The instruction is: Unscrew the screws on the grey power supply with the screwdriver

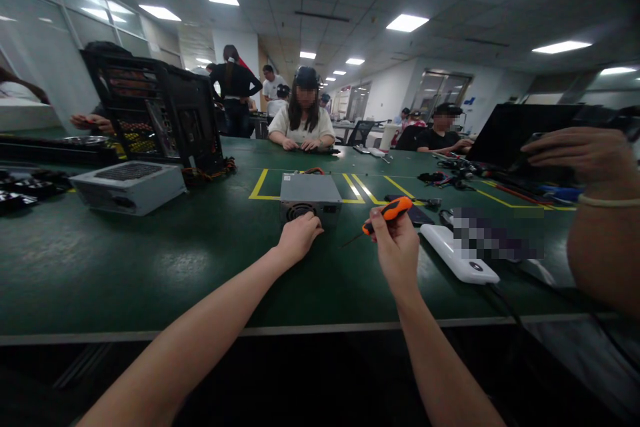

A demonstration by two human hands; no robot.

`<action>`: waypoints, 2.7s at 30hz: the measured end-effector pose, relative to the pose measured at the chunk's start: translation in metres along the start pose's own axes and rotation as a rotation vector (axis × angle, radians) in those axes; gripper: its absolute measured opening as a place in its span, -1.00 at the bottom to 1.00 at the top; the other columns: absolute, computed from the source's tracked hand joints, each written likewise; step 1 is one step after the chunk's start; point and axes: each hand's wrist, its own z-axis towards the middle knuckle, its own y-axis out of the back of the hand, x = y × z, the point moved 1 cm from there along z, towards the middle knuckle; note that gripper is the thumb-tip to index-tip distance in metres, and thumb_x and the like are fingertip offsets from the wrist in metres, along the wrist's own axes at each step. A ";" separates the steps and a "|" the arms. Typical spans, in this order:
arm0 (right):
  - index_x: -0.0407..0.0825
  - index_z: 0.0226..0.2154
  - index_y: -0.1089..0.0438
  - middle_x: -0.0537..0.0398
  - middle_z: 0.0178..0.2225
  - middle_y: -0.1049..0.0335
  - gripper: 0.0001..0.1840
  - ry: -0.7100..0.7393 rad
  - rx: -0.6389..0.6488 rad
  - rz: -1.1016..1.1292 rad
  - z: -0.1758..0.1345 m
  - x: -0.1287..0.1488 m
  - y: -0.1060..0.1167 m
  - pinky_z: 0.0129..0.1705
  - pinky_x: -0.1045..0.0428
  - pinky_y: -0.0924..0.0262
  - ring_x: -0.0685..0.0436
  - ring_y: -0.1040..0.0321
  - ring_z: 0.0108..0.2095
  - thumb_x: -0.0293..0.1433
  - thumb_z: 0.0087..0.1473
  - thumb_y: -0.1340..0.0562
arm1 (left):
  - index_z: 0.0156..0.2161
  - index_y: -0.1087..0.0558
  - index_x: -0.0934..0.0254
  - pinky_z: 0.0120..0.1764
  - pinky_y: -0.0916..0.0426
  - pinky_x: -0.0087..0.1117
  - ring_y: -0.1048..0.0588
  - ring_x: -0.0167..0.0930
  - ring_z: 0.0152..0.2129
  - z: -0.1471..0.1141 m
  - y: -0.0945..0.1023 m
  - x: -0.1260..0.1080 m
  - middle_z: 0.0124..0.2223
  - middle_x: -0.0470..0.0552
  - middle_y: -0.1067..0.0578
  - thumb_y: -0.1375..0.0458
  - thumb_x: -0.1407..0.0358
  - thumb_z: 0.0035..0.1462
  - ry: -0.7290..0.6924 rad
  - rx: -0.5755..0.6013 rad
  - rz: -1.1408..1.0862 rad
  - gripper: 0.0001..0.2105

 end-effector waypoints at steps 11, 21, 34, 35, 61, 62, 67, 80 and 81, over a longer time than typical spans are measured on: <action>0.02 -0.40 -0.17 0.16 -0.52 -0.19 -0.72 0.285 -0.201 -0.033 0.029 0.022 -0.053 -0.37 0.02 -0.17 -0.05 -0.24 -0.49 -0.11 0.01 -0.10 | -0.32 -0.28 0.29 -0.53 -0.30 -0.50 -0.45 -0.50 -0.57 -0.004 0.013 -0.010 -0.41 -0.07 -0.44 -0.02 0.32 0.10 0.151 -0.007 -0.998 -0.92; 0.05 -0.40 -0.14 0.15 -0.51 -0.18 -0.72 0.256 -0.250 -0.041 0.024 0.007 -0.047 -0.41 0.02 -0.18 -0.05 -0.26 -0.49 -0.09 -0.01 -0.09 | -0.34 -0.34 0.35 -0.56 -0.23 -0.57 -0.42 -0.55 -0.57 -0.001 0.010 -0.004 -0.43 -0.06 -0.42 -0.13 0.26 0.04 0.240 0.079 -1.275 -0.84; 0.05 -0.41 -0.14 0.17 -0.54 -0.18 -0.75 0.264 -0.211 0.053 0.019 0.012 -0.048 -0.41 0.02 -0.22 -0.02 -0.25 -0.55 -0.12 0.02 -0.09 | -0.33 -0.38 0.35 -0.57 -0.15 -0.59 -0.35 -0.62 -0.60 -0.001 0.006 0.000 -0.42 -0.09 -0.40 -0.24 0.12 -0.11 0.294 0.139 -1.463 -0.67; 0.05 -0.41 -0.15 0.17 -0.54 -0.18 -0.76 0.272 -0.212 0.058 0.019 0.011 -0.048 -0.42 0.02 -0.22 -0.02 -0.25 -0.56 -0.13 0.02 -0.09 | -0.34 -0.38 0.35 -0.57 -0.15 -0.59 -0.35 -0.62 -0.60 -0.001 0.007 -0.001 -0.43 -0.09 -0.40 -0.25 0.12 -0.11 0.293 0.144 -1.464 -0.67; -0.05 -0.36 -0.29 0.10 -0.27 -0.30 -0.86 0.105 0.088 0.195 -0.037 0.009 -0.016 -0.38 0.04 -0.35 0.04 -0.37 -0.46 -0.34 -0.01 -0.21 | -0.15 -0.39 0.35 -0.33 -0.36 -0.52 -0.46 -0.48 -0.36 -0.001 0.006 0.014 -0.22 0.08 -0.45 -0.25 0.39 -0.05 0.403 0.175 -1.690 -0.70; -0.05 -0.35 -0.29 0.10 -0.26 -0.29 -0.87 0.125 0.084 0.189 -0.039 0.008 -0.017 -0.37 0.04 -0.35 0.03 -0.36 -0.45 -0.35 -0.01 -0.21 | -0.14 -0.39 0.36 -0.31 -0.37 -0.51 -0.46 -0.47 -0.34 -0.001 0.006 0.014 -0.21 0.10 -0.45 -0.24 0.40 -0.03 0.413 0.176 -1.716 -0.71; -0.05 -0.35 -0.29 0.09 -0.26 -0.28 -0.90 0.184 0.067 0.156 -0.042 0.004 -0.019 -0.36 0.03 -0.37 0.02 -0.36 -0.42 -0.39 0.00 -0.20 | -0.20 -0.41 0.39 -0.36 -0.36 -0.53 -0.46 -0.49 -0.37 -0.001 0.003 0.014 -0.23 0.11 -0.46 -0.11 0.28 0.11 0.521 0.210 -1.696 -0.79; -0.02 -0.29 -0.27 0.05 -0.25 -0.31 -0.72 0.572 0.127 -0.037 -0.053 0.007 -0.017 -0.24 -0.04 -0.31 -0.07 -0.33 -0.24 -0.59 -0.11 -0.23 | -0.38 -0.38 0.37 -0.57 -0.25 -0.62 -0.35 -0.61 -0.60 -0.003 0.006 0.007 -0.46 -0.08 -0.35 -0.12 0.27 0.10 0.549 0.278 -1.723 -0.84; -0.02 -0.28 -0.27 0.05 -0.25 -0.32 -0.71 0.588 0.127 -0.050 -0.053 0.008 -0.017 -0.23 -0.03 -0.31 -0.07 -0.32 -0.24 -0.59 -0.12 -0.23 | -0.39 -0.38 0.37 -0.57 -0.25 -0.62 -0.35 -0.61 -0.60 -0.003 0.007 0.007 -0.47 -0.08 -0.35 -0.12 0.29 0.09 0.552 0.273 -1.746 -0.85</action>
